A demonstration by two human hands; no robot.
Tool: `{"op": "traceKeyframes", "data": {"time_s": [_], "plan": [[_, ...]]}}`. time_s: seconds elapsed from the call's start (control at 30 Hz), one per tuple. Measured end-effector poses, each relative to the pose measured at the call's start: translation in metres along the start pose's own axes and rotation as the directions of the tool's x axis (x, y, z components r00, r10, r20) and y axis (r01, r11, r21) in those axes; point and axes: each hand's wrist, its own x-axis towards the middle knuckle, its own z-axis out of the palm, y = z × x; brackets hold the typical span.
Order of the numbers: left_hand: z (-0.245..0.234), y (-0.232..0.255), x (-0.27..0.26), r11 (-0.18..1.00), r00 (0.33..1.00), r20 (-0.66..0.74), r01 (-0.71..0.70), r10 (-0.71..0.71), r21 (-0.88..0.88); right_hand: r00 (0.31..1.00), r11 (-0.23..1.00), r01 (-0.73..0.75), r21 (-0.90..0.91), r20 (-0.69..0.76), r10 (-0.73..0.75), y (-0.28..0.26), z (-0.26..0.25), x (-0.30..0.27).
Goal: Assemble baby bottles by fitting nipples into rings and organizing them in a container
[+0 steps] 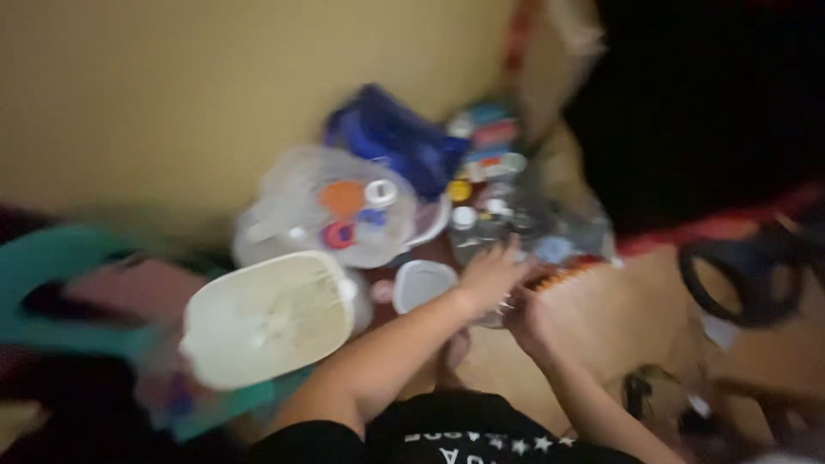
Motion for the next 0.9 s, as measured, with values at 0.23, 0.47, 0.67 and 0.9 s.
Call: {"op": "traceKeyframes", "data": {"time_s": [0.23, 0.47, 0.67, 0.9], "plan": [[-0.15, -0.047, -0.161, 0.955, 0.947, -0.264, 0.111, -0.186, -0.275, 0.997, 0.963, -0.053, -0.265, 0.031, 0.063, 0.009, 0.163, -0.076], [-0.106, -0.189, -0.284, 0.805, 0.806, -0.045, 0.591, -0.59, 0.045, 0.974, 0.862, 0.162, -0.479, 0.218, -0.062, 0.071, 0.239, -0.053], [-0.075, -0.213, -0.246, 0.89, 0.883, 0.143, 0.424, -0.448, 0.17, 0.95, 0.655, 0.244, -0.715, 0.313, -0.011, 0.099, 0.311, -0.094], [-0.124, -0.184, -0.253, 0.902, 0.916, 0.017, 0.391, -0.4, 0.183, 0.955, 0.684, 0.074, -0.725, 0.249, 0.161, 0.088, 0.278, -0.114]]}}
